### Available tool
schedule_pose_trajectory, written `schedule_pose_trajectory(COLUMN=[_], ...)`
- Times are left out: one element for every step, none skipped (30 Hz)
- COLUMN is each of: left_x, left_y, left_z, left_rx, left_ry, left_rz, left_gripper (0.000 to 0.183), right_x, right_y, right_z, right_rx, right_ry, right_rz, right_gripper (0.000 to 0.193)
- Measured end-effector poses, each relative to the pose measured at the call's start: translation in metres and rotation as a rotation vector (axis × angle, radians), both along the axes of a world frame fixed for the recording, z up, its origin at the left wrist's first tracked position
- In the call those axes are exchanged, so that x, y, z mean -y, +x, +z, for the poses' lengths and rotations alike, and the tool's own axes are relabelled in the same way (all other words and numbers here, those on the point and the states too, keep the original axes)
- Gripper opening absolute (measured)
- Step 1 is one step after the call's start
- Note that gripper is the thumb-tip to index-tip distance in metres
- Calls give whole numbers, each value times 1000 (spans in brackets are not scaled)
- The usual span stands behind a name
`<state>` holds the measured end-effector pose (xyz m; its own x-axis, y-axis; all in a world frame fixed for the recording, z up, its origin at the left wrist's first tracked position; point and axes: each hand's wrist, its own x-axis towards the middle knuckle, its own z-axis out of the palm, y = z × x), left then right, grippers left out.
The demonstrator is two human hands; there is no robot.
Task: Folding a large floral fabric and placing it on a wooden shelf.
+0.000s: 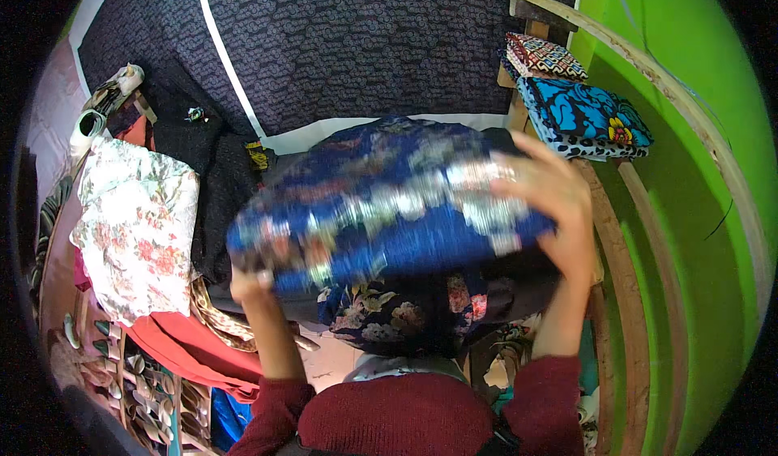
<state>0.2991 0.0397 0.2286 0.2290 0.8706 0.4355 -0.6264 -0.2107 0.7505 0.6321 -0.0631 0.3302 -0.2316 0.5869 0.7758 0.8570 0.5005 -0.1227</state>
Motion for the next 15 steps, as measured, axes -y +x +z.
schedule_pose_trajectory(left_x=[23, 44, 64, 82, 96, 104, 112, 120, 121, 124, 127, 130, 134, 134, 129], left_y=[-10, -19, -22, -23, -37, -49, -48, -48, -56, -58, -54, -47, -37, -40, -50], left_z=[-13, -28, -35, -42, -63, -88, -106, -124, -147, -169, -172, -173, -152, -157, -164], left_rx=[-90, -183, -144, -102, -184, -266, -342, -416, -512, -483, -493, -503, -480, -511, -617], left_ry=[-29, -61, -116, -172, -263, -354, -400, -447, -507, -561, -609, -656, -628, -640, -630], left_rz=[8, 17, -4, -32, -100, -179, -120, -56, -120, -100, -73, -47, -13, -22, -31], left_gripper=[81, 83, 81, 79, 75, 70, 65, 60, 53, 50, 48, 46, 46, 45, 45], right_x=[21, 44, 57, 70, 82, 95, 100, 102, 102, 100, 98, 97, 99, 100, 97], right_y=[3, 3, -5, -12, -12, -16, -21, -29, -33, -36, -37, -39, -43, -44, -44], right_z=[-9, -18, -34, -47, -78, -100, -122, -141, -162, -181, -195, -206, -211, -210, -205], right_rx=[-23, 76, 48, 5, -75, -162, -160, -202, -211, -213, -212, -209, -205, -204, -181], right_ry=[-105, -209, -314, -508, -607, -754, -867, -942, -961, -983, -993, -955, -911, -912, -915], right_rz=[67, 52, 91, 109, 141, 129, 78, 57, 56, 64, 72, 38, 13, 30, 36], right_gripper=[32, 32, 34, 39, 46, 58, 67, 71, 70, 69, 69, 69, 69, 69, 72])
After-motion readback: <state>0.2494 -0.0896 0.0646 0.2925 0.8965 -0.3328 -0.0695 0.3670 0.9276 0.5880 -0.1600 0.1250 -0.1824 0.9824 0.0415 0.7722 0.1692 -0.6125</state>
